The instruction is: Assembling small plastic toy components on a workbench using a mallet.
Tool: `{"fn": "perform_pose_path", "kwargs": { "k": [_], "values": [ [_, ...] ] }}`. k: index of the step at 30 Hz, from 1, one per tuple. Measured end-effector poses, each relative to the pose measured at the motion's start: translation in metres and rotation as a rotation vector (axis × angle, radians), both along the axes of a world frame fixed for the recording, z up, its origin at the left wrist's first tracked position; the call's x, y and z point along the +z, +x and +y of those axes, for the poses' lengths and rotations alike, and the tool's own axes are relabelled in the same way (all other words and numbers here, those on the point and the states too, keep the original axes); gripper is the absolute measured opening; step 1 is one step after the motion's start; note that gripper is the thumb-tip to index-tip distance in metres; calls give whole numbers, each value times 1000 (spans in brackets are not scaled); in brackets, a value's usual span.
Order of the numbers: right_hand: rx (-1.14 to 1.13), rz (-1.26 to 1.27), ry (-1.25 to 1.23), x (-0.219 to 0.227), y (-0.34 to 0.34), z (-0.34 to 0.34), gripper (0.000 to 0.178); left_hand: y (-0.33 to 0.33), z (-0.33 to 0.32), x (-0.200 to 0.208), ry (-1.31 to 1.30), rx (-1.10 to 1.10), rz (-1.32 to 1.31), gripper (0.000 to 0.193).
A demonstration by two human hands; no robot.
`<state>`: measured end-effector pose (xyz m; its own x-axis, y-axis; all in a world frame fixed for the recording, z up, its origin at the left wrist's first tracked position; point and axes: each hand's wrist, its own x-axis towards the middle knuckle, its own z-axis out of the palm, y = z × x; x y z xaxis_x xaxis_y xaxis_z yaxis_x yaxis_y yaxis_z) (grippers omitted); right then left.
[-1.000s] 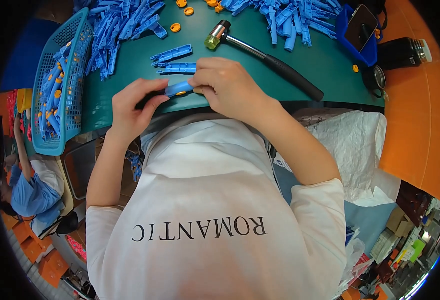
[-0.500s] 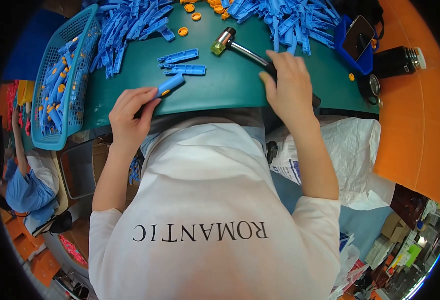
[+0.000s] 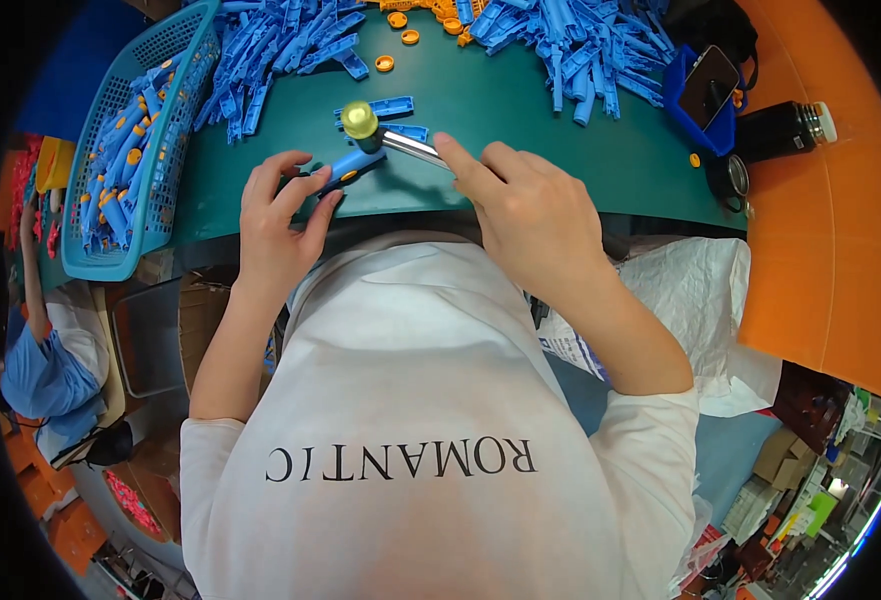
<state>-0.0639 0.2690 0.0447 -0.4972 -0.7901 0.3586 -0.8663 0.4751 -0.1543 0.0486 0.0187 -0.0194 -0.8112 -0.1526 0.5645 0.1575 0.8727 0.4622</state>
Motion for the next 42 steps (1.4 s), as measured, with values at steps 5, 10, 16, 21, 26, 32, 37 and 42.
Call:
{"fn": "perform_pose_path", "kwargs": {
  "k": [5, 10, 16, 21, 26, 32, 37, 42],
  "values": [
    [17, -10, -33, -14, 6, -5, 50, 3, -3, -3, -26, -1, 19, 26],
    [49, -89, -160, -19, 17, -22, 49, 3, -1, -10, 250, 14, 14, 35],
    [99, -124, -171, -26, 21, -28, 49, 4, -4, -21, 412, 66, -4, 40],
    [-128, -242, -377, -21, -7, -5, 46, 8, -6, -3, 458, 36, -55, 28],
    [-311, 165, -19, -45, -55, 28, 41, 16, 15, 22, 961, -162, -205, 20],
    [200, -528, -398, 2, -8, 0, 43, 15, 28, 54, 346, -292, 0, 14],
    [328, -926, -325, 19, 16, -15, 31, 13, 24, 51, -68, -473, 373, 21],
    [457, -627, -431, 12, 20, -16, 28, 13, 15, 55, 233, -648, 250, 18]
  ]
}}
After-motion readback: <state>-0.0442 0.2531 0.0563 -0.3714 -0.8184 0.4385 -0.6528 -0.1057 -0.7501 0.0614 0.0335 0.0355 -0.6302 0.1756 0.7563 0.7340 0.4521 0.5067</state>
